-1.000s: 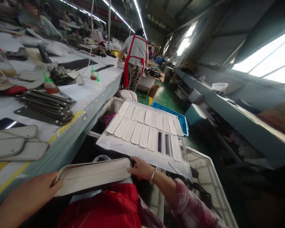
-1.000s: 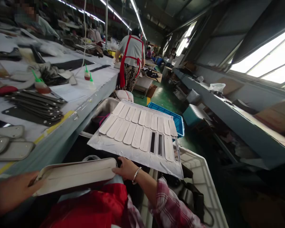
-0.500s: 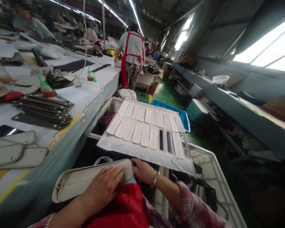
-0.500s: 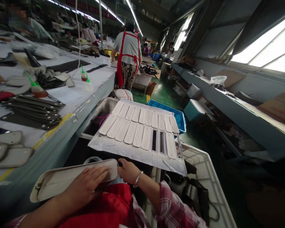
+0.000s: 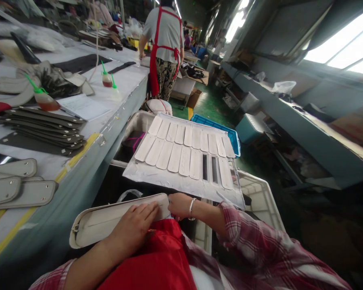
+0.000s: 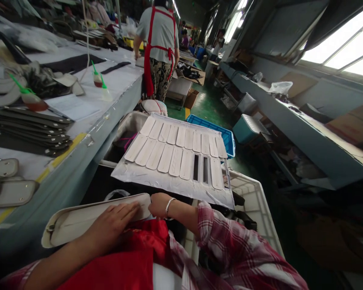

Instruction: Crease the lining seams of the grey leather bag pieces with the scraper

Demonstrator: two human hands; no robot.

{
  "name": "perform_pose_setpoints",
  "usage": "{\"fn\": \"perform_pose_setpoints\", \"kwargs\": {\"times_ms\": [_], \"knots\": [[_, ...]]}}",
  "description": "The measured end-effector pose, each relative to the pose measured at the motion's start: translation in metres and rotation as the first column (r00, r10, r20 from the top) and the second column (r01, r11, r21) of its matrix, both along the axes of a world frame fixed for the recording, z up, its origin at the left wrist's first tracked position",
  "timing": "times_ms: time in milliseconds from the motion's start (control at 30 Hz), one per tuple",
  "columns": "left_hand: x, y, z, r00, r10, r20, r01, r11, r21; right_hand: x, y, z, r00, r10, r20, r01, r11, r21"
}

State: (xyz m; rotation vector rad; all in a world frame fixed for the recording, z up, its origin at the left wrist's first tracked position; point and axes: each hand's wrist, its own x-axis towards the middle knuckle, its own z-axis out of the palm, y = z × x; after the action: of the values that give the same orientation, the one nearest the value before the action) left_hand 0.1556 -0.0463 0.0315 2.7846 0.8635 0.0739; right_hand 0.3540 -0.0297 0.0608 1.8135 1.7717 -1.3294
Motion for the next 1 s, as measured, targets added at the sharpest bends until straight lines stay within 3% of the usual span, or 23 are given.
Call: {"fn": "perform_pose_setpoints", "kwargs": {"times_ms": [267, 500, 567, 633, 700, 833, 933, 1000], "knots": [[-0.001, 0.002, -0.004, 0.999, -0.031, 0.015, 0.031, 0.999, -0.038, -0.002, -0.001, 0.002, 0.978, 0.049, 0.203, -0.102, 0.96, 0.259], [0.005, 0.011, 0.002, 1.0, -0.029, 0.002, 0.029, 0.994, -0.104, -0.004, -0.002, 0.006, 0.964, 0.037, 0.261, -0.118, 0.947, 0.299], [0.004, 0.013, 0.001, 0.999, -0.041, 0.015, 0.042, 0.995, -0.087, -0.003, -0.001, 0.006, 0.987, -0.043, 0.152, 0.008, 0.974, 0.225], [0.002, 0.013, -0.001, 0.998, -0.05, 0.024, 0.052, 0.997, -0.056, 0.0, 0.0, 0.004, 0.987, -0.161, 0.008, 0.161, 0.986, 0.05], [0.001, 0.012, -0.003, 0.998, -0.055, 0.036, 0.056, 0.998, -0.028, 0.003, -0.001, -0.001, 0.951, -0.288, -0.117, 0.274, 0.954, -0.122], [-0.002, 0.008, -0.006, 0.997, -0.033, 0.075, 0.035, 0.999, -0.023, 0.009, -0.007, -0.013, 0.881, -0.422, -0.216, 0.355, 0.889, -0.288], [-0.002, 0.006, -0.008, 0.995, -0.018, 0.095, 0.021, 0.999, -0.035, 0.011, -0.013, -0.023, 0.856, -0.465, -0.228, 0.379, 0.863, -0.334], [-0.001, 0.006, -0.007, 0.996, -0.007, 0.092, 0.011, 0.999, -0.039, 0.011, -0.016, -0.029, 0.843, -0.467, -0.267, 0.396, 0.875, -0.278]]}}
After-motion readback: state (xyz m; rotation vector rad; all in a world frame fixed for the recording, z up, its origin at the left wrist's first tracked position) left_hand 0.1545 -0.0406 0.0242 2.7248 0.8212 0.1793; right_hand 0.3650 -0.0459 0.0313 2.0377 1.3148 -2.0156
